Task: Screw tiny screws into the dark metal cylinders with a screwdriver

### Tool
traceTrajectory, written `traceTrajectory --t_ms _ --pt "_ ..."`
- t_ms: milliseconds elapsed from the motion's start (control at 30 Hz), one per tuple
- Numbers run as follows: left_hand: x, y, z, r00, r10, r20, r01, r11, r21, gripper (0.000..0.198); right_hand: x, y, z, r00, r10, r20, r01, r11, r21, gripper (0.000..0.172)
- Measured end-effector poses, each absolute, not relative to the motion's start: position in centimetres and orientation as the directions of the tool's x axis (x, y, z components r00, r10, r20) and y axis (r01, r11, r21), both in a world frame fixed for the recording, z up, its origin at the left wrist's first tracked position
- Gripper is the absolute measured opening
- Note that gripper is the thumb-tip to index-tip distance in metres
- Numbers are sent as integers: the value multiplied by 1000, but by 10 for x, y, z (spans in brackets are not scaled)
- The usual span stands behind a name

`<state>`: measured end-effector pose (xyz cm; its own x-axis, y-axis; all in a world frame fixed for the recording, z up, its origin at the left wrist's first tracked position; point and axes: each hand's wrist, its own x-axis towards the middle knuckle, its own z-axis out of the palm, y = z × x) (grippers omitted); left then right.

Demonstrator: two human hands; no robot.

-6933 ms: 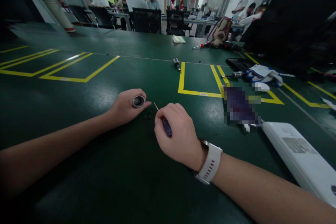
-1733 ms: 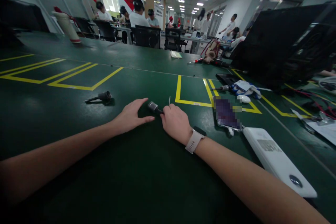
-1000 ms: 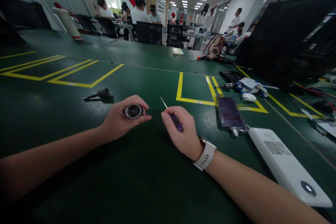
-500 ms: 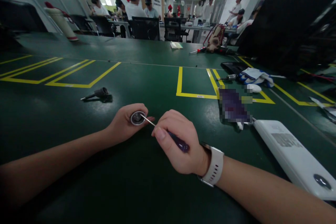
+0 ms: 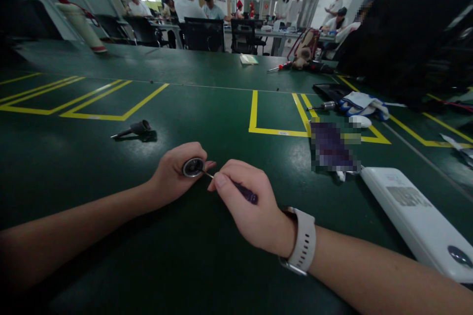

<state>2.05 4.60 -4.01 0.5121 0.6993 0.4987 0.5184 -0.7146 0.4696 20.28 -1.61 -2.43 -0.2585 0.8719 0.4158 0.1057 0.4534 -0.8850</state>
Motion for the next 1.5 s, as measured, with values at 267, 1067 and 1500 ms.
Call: traceTrajectory --t_ms 267,1067,1500 --pt "19 49 -40 477 735 483 454 -676 581 20 202 1 -37 -196 981 -4 -406 -85 -910 22" --pt "22 50 -40 530 728 436 472 -680 561 21 202 2 -38 -202 977 -68 -422 -150 -894 22" --pt "15 57 -40 628 707 326 628 -707 324 11 205 6 -39 -154 983 -102 -427 -160 -890 24"
